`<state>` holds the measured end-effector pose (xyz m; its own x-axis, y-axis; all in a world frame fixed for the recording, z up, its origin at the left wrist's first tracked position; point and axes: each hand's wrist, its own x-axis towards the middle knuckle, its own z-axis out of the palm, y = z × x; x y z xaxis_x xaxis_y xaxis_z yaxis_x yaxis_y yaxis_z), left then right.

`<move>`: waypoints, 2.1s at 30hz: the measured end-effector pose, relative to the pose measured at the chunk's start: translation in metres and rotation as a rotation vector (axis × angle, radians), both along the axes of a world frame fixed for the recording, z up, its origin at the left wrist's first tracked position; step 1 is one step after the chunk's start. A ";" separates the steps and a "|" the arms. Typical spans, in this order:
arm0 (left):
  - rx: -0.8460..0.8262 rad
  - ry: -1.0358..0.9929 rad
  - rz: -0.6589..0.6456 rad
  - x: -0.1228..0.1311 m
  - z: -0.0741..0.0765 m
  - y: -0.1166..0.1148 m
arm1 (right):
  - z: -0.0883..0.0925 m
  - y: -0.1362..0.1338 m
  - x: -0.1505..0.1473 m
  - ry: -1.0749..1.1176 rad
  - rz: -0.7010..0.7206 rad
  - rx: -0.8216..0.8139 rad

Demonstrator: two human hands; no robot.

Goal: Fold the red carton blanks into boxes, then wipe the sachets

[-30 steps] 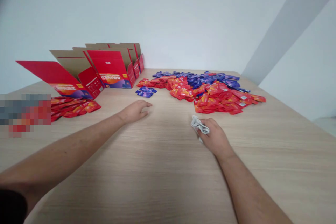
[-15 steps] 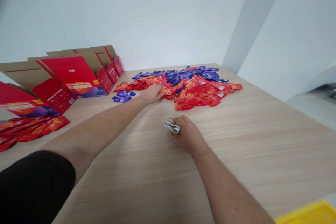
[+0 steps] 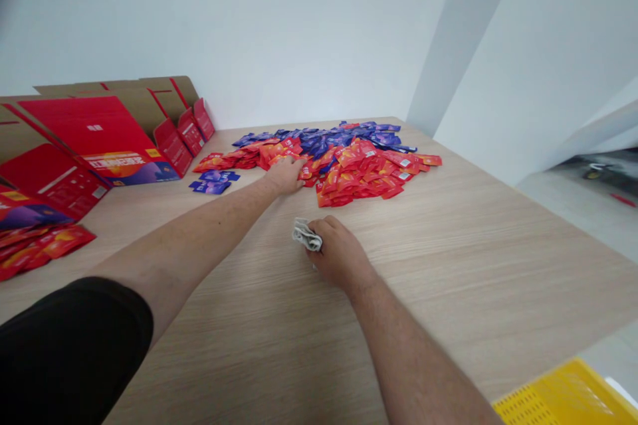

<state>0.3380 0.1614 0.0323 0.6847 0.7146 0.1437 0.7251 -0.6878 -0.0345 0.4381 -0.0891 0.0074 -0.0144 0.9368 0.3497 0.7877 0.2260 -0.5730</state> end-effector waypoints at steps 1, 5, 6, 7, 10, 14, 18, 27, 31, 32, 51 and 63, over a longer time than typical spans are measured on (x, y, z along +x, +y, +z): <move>0.004 -0.001 0.007 -0.002 -0.001 0.000 | 0.000 0.001 0.000 0.004 -0.003 -0.006; 0.011 -0.008 0.045 -0.007 -0.006 -0.001 | 0.000 0.006 -0.001 0.006 -0.016 -0.036; 0.009 -0.013 0.053 -0.007 -0.006 -0.002 | -0.001 0.007 -0.001 0.004 -0.015 -0.036; 0.005 -0.019 0.061 -0.008 -0.007 -0.002 | -0.001 0.008 -0.001 0.003 -0.015 -0.033; -0.019 -0.046 0.068 -0.010 -0.005 -0.006 | -0.005 0.008 0.001 0.005 -0.009 -0.005; -0.069 -0.122 0.060 -0.024 0.002 -0.017 | -0.010 0.009 0.003 -0.013 0.000 0.036; -0.165 -0.252 0.063 -0.059 0.007 -0.038 | -0.013 0.011 0.005 -0.033 -0.010 0.070; -0.954 -0.967 0.174 -0.174 -0.003 -0.156 | -0.008 0.006 0.003 0.021 -0.052 0.154; -1.572 -1.515 0.364 -0.210 0.004 -0.207 | 0.004 0.005 -0.021 0.042 -0.107 0.200; -1.619 -1.564 0.380 -0.215 0.006 -0.215 | 0.010 0.006 -0.031 0.035 -0.084 0.216; -1.853 -1.979 0.401 -0.222 -0.010 -0.223 | 0.012 0.001 -0.169 -0.211 0.450 0.275; -1.763 -1.971 0.532 -0.226 -0.012 -0.213 | 0.010 -0.004 -0.168 -0.217 0.639 0.169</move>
